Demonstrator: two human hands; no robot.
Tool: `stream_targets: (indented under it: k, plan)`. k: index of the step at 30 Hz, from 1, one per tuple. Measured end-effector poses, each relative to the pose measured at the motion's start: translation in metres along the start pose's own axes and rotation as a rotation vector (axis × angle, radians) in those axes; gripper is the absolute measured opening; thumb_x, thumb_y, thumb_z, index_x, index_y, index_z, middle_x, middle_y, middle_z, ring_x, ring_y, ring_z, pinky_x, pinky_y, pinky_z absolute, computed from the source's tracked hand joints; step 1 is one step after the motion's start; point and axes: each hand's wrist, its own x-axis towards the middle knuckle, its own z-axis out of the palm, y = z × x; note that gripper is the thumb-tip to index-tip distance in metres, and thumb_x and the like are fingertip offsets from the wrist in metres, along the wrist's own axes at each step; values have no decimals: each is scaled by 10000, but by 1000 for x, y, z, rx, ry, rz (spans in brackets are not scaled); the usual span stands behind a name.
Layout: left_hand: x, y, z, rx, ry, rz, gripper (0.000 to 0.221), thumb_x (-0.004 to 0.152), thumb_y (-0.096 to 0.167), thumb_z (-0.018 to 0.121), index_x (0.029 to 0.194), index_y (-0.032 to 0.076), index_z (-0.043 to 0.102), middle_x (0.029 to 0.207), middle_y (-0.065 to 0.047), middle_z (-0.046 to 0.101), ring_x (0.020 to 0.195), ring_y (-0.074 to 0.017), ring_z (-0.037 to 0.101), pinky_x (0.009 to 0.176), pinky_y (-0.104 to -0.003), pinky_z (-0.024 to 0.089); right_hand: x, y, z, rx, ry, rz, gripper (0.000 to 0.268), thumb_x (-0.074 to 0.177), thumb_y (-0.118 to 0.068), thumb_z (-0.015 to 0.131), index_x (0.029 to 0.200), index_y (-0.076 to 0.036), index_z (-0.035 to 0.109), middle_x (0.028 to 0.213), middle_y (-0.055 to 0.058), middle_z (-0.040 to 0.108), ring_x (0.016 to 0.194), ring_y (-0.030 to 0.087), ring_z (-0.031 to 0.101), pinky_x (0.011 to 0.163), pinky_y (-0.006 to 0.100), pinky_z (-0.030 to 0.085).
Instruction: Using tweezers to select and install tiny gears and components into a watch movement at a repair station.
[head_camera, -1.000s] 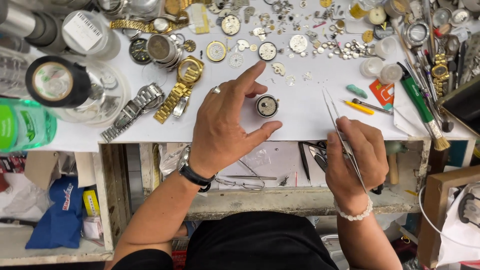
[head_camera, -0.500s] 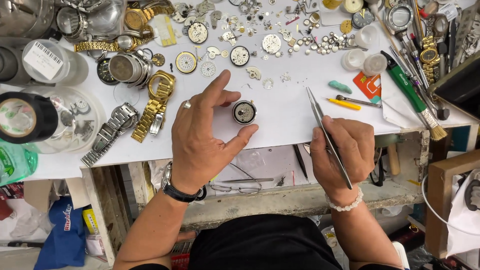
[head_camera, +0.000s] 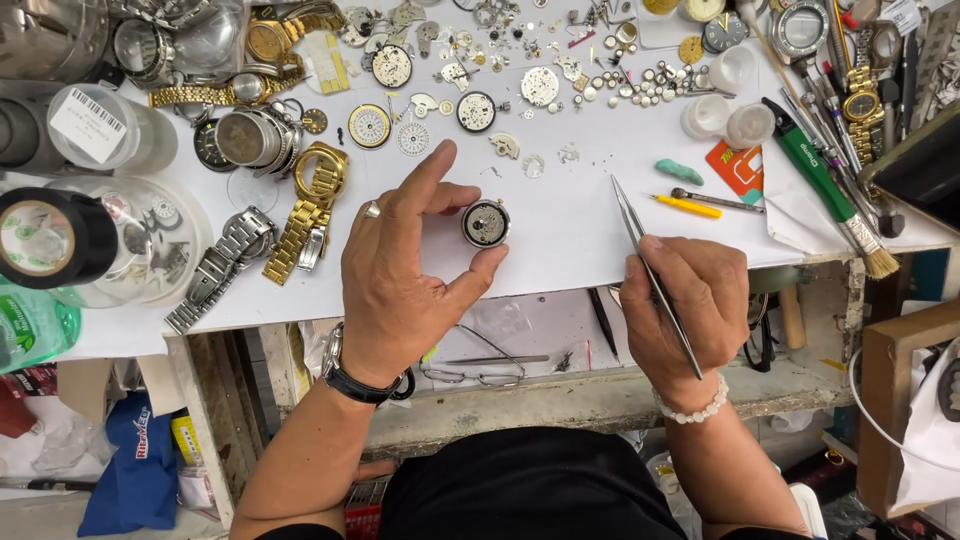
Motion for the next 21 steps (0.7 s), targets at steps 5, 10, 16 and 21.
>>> stream_targets:
  k: [5, 10, 16, 21]
  plan:
    - [-5, -4, 1, -21, 34, 8, 871, 958, 195, 941, 1584, 161, 337, 1320, -3, 745, 1221, -189, 716, 995, -407, 545, 5, -19, -13, 160, -107, -26, 153, 945, 177, 722, 1074, 110, 675, 965, 280, 666, 839, 369, 643, 741, 413, 542]
    - [-7, -4, -1, 21, 44, -43, 863, 968, 228, 945, 1583, 193, 342, 1307, 55, 755, 1187, -162, 713, 1000, -377, 527, 2, -26, -18, 182, -282, -116, 188, 987, 122, 712, 1150, 31, 695, 1097, 265, 661, 906, 370, 645, 828, 468, 540]
    - [-5, -4, -1, 24, 35, -39, 872, 964, 241, 942, 1586, 203, 332, 1309, 63, 755, 1191, -156, 705, 994, -380, 528, 4, -28, -28, 191, -392, -60, 233, 1002, 106, 670, 1166, -50, 726, 1169, 232, 633, 1016, 363, 631, 899, 467, 534]
    - [-6, -4, 0, 9, 45, -33, 889, 952, 219, 956, 1583, 198, 330, 1311, 46, 757, 1194, -155, 712, 1006, -376, 534, -2, -28, -30, 203, -393, -37, 261, 999, 121, 662, 1169, -64, 734, 1192, 223, 622, 1036, 360, 618, 894, 460, 531]
